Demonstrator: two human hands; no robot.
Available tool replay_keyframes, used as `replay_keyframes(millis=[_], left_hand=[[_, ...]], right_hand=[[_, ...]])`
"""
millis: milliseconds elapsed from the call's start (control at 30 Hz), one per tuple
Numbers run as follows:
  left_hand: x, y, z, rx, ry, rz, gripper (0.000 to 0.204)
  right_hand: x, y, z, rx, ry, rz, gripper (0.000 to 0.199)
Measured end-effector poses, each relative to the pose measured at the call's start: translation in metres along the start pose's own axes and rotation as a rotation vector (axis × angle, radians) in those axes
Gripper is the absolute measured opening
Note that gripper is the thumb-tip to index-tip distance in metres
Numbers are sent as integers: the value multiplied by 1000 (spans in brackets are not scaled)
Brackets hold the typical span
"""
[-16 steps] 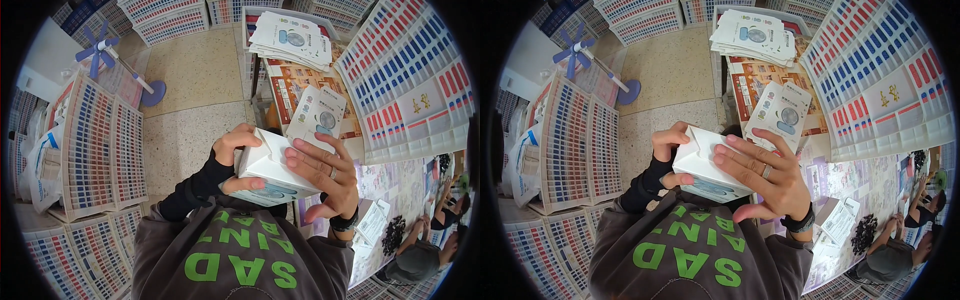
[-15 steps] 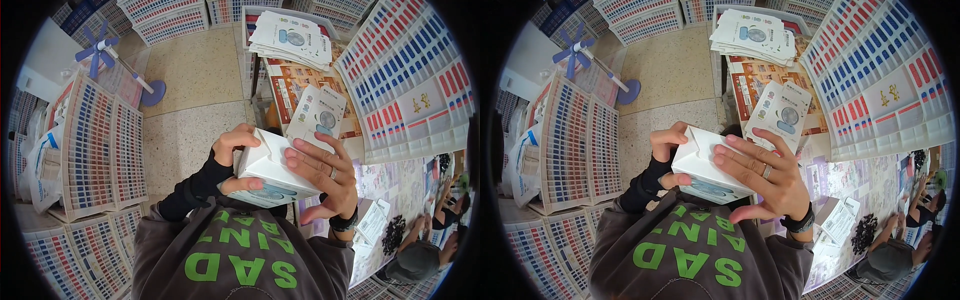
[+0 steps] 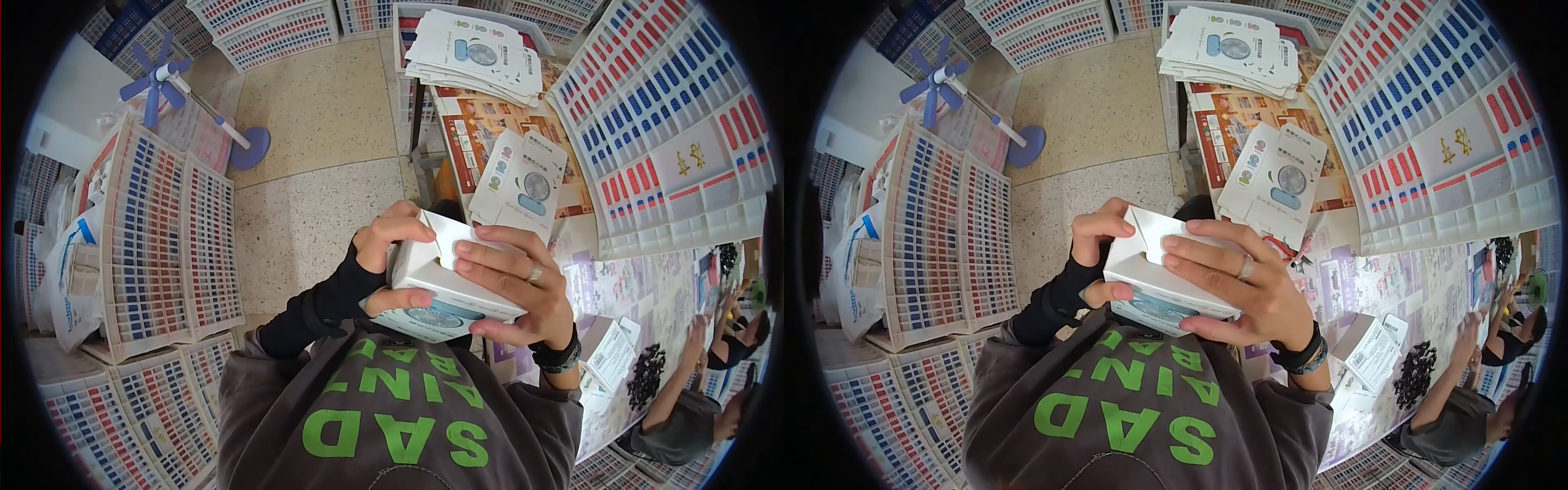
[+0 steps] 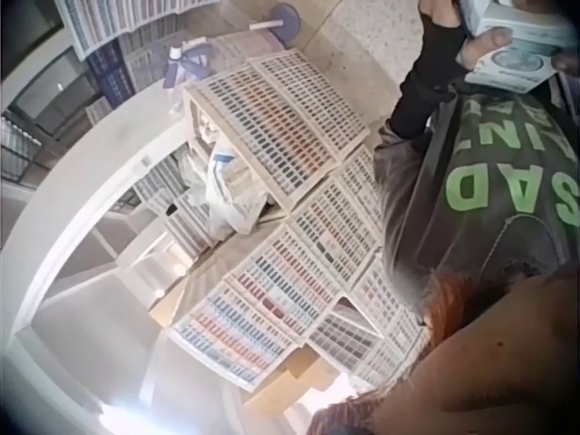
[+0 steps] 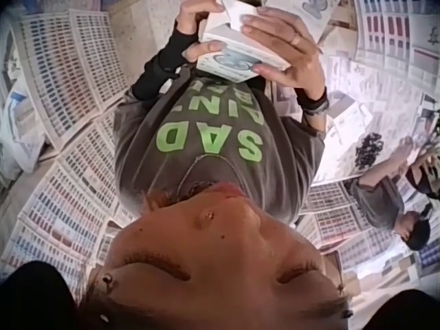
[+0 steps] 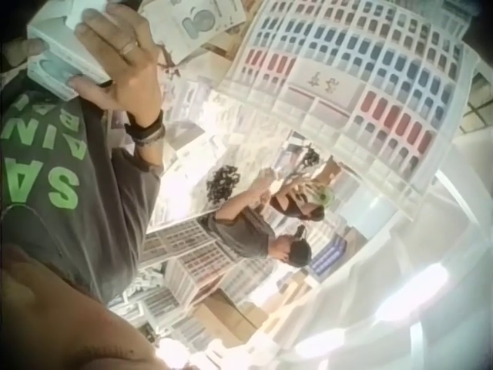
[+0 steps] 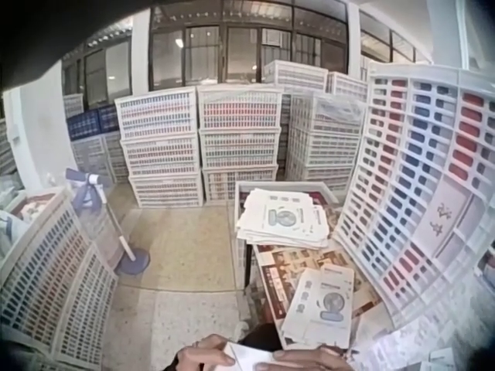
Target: The person folds a white cardboard box by hand, pressing the flaps into place, and then picks up a new flat cardboard sheet to repeat the process.
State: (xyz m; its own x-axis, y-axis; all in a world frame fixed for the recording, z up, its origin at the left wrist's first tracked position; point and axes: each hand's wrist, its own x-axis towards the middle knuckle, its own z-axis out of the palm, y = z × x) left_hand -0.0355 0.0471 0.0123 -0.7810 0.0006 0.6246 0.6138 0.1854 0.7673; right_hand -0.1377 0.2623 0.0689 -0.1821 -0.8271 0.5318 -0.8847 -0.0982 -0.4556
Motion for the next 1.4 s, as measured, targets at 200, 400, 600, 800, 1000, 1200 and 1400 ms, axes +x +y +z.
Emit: replay_keyframes(millis=[200,400,600,800,1000,1200,1400], left_hand=[[1,-2,-1,94,-93,71,60],[-1,0,-5,204,-135,53,64],[-6,0,1,142,19,81,68],[-7,-1,6,274,-129,65,82],[-7,-1,6,138,-124,-18,86],[1,-12,21,214,-96,207,86],[19,-35,29,25,-158,156,79]], right_hand=[[-3,3,0,64,-7,33,58],[-7,-7,0,315,199,243,60],[-16,-17,-1,10,154,138,58],[-34,-11,7,46,190,220,60],[-36,-5,7,-81,114,131,58],[-30,-21,13,393,430,347,72],[-74,-81,-53,-79,331,522,75]])
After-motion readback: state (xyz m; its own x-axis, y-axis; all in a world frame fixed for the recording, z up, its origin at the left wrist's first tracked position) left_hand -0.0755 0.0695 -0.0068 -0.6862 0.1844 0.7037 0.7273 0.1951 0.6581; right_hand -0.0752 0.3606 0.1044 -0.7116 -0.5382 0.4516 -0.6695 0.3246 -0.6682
